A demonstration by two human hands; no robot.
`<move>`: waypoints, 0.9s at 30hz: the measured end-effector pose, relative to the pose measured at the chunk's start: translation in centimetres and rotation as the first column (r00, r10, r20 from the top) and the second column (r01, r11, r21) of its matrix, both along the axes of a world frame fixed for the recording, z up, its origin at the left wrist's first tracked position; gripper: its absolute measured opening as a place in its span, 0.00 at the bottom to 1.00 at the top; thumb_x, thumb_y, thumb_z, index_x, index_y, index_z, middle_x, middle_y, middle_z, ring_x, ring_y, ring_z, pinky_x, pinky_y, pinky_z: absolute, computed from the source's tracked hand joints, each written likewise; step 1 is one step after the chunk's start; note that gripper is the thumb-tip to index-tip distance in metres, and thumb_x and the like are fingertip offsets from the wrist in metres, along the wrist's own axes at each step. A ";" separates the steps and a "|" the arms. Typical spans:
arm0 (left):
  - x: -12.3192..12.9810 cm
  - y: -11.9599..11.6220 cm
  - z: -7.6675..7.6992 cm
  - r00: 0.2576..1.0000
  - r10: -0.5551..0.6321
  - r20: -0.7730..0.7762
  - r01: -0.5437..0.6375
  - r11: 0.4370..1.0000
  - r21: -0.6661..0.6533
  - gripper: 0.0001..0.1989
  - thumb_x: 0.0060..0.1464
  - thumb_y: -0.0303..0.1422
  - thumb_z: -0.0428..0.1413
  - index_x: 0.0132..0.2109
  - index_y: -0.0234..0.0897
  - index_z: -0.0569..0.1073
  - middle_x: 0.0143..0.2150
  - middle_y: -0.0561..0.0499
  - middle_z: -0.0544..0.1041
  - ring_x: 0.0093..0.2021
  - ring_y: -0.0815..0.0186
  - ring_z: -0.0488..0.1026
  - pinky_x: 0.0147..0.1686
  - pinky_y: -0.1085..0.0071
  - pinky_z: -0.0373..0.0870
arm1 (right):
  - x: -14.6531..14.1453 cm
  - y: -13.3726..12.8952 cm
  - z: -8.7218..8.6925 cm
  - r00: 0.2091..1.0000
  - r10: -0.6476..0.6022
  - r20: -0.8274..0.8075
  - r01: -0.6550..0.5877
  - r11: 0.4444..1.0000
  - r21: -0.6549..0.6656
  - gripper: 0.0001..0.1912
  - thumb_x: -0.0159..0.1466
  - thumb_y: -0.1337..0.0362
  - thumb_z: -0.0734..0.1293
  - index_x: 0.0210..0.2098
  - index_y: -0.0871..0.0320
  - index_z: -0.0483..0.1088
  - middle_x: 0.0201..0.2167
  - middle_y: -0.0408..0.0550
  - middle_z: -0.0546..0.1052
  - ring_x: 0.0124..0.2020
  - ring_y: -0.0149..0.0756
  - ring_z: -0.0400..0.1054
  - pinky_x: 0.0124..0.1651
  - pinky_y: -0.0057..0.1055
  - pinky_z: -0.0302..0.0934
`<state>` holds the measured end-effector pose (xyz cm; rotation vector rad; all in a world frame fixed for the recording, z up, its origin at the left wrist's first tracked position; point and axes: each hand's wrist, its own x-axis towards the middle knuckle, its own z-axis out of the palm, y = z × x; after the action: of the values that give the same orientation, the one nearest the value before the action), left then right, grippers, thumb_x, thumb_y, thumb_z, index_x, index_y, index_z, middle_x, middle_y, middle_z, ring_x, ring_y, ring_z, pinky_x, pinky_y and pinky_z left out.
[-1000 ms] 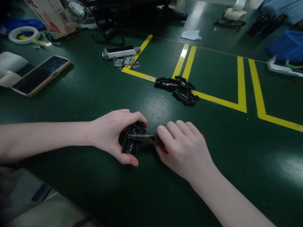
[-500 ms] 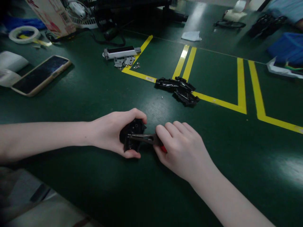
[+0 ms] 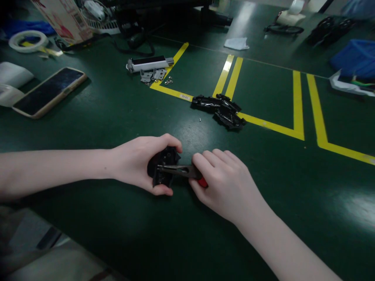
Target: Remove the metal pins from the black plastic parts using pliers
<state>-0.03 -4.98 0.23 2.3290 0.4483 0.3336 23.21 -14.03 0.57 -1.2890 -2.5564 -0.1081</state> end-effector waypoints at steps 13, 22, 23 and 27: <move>-0.1 -0.1 0.2 1.000 -0.003 -0.003 0.004 0.998 0.067 0.34 0.49 0.52 0.68 0.54 0.37 0.66 0.46 0.46 0.80 0.39 0.58 0.78 0.38 0.66 0.70 | 0.3 -0.1 -0.5 1.000 -0.004 -0.027 0.006 0.996 0.089 0.02 0.67 0.65 0.65 0.37 0.58 0.67 0.28 0.47 0.73 0.27 0.37 0.64 0.30 0.34 0.58; 0.0 -0.1 0.1 1.000 0.008 0.029 -0.012 0.991 0.131 0.36 0.48 0.57 0.66 0.52 0.35 0.69 0.40 0.48 0.80 0.33 0.62 0.75 0.36 0.67 0.68 | 0.4 -0.1 -0.3 1.000 0.002 -0.021 0.000 0.995 0.097 0.03 0.67 0.66 0.63 0.37 0.59 0.67 0.28 0.48 0.73 0.28 0.38 0.66 0.30 0.34 0.59; 0.0 -0.1 0.0 0.999 0.005 0.037 -0.010 0.991 0.134 0.36 0.48 0.57 0.66 0.51 0.35 0.69 0.40 0.48 0.80 0.33 0.62 0.75 0.37 0.67 0.68 | 0.4 -0.1 -0.3 1.000 0.006 -0.023 -0.004 0.996 0.093 0.03 0.67 0.66 0.63 0.37 0.59 0.67 0.28 0.47 0.73 0.28 0.37 0.66 0.30 0.34 0.59; -0.1 -0.1 0.0 0.999 0.010 0.045 -0.016 0.992 0.124 0.36 0.47 0.59 0.66 0.51 0.36 0.69 0.39 0.49 0.80 0.32 0.63 0.75 0.36 0.67 0.68 | 0.5 -0.2 -0.3 1.000 -0.005 -0.027 0.008 0.997 0.082 0.02 0.68 0.66 0.63 0.37 0.57 0.66 0.28 0.46 0.73 0.27 0.36 0.65 0.30 0.34 0.58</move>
<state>-0.09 -5.08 0.18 2.4350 0.4320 0.4299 23.74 -14.19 0.22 -1.2599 -2.4977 -0.1939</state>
